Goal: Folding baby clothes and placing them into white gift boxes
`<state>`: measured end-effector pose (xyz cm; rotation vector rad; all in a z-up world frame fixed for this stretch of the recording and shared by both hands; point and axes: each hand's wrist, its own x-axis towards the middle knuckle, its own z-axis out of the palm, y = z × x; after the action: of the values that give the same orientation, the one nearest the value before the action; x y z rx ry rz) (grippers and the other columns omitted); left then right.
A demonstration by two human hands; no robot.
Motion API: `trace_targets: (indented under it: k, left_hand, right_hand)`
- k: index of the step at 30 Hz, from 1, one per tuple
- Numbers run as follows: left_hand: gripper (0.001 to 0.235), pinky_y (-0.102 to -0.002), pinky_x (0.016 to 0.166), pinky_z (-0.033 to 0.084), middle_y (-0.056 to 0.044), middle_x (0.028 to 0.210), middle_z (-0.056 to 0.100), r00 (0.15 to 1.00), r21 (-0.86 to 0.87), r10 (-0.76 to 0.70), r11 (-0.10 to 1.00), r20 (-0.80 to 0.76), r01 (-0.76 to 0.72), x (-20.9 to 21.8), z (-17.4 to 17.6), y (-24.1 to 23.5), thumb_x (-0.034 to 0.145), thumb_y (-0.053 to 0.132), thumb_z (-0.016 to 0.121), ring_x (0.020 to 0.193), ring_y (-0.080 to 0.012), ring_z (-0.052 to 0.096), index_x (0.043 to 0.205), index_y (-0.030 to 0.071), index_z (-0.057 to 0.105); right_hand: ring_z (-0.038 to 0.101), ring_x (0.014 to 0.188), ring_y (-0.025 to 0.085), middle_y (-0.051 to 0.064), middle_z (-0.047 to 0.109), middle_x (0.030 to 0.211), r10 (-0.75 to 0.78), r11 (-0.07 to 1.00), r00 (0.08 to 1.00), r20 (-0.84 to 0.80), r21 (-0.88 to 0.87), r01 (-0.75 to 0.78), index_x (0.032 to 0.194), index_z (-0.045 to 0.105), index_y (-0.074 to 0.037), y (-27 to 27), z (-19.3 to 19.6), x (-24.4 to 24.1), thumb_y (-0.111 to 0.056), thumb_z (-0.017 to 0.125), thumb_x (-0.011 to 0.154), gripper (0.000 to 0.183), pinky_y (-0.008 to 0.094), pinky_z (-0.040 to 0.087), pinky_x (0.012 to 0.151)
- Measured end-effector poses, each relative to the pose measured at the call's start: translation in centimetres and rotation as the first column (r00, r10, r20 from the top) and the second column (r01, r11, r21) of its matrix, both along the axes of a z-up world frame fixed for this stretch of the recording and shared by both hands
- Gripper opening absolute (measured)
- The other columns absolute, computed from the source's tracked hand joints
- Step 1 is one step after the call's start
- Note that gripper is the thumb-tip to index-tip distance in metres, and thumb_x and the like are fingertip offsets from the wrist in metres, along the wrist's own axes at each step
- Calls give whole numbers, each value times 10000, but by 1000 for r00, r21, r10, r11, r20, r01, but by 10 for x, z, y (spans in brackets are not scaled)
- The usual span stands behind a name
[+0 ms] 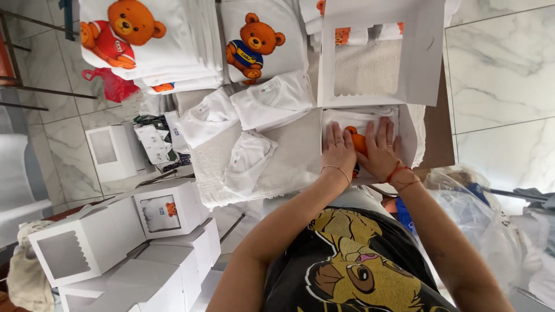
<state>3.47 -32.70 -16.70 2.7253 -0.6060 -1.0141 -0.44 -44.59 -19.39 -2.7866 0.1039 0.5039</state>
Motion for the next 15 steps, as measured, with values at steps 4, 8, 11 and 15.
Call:
trace_targets:
  k: [4, 8, 11, 15]
  left_hand:
    - [755, -457, 960, 353, -124, 1452, 21, 989, -287, -101, 956, -105, 67, 5, 22, 41, 692, 85, 672, 1330, -325, 90, 1330, 145, 273]
    - [431, -336, 854, 440, -10, 1134, 543, 965, -731, 194, 630, -177, -261, 7, 60, 106, 783, 180, 573, 1047, -212, 528, 1199, 233, 475]
    - [336, -310, 806, 463, 16, 1009, 615, 877, -761, 420, 483, -232, -432, 14, 88, 149, 769, 105, 572, 964, -186, 584, 1091, 199, 564]
    - [231, -305, 814, 466, -12, 1063, 594, 773, -707, 584, 436, -248, -557, 30, 107, 192, 801, 84, 477, 942, -185, 584, 1018, 100, 557]
  right_hand:
    - [67, 1279, 455, 239, 29, 1408, 67, 991, 948, -310, 129, -28, 1338, 255, -107, -7, 47, 12, -419, 538, 762, 714, 604, 217, 957]
    - [448, 725, 190, 43, 558, 1016, -149, 860, 985, -84, 481, 172, 1071, 576, -194, 49, 168, 64, -296, 561, 815, 276, 308, 401, 606]
    - [535, 498, 116, 18, 656, 796, -119, 803, 977, 177, 596, -10, 918, 666, -155, 91, 197, 123, -225, 615, 818, 132, 215, 443, 459]
    - [588, 706, 101, 62, 612, 843, -149, 680, 890, 431, 698, -224, 969, 548, -24, 153, 186, 258, -281, 423, 942, 287, 175, 513, 593]
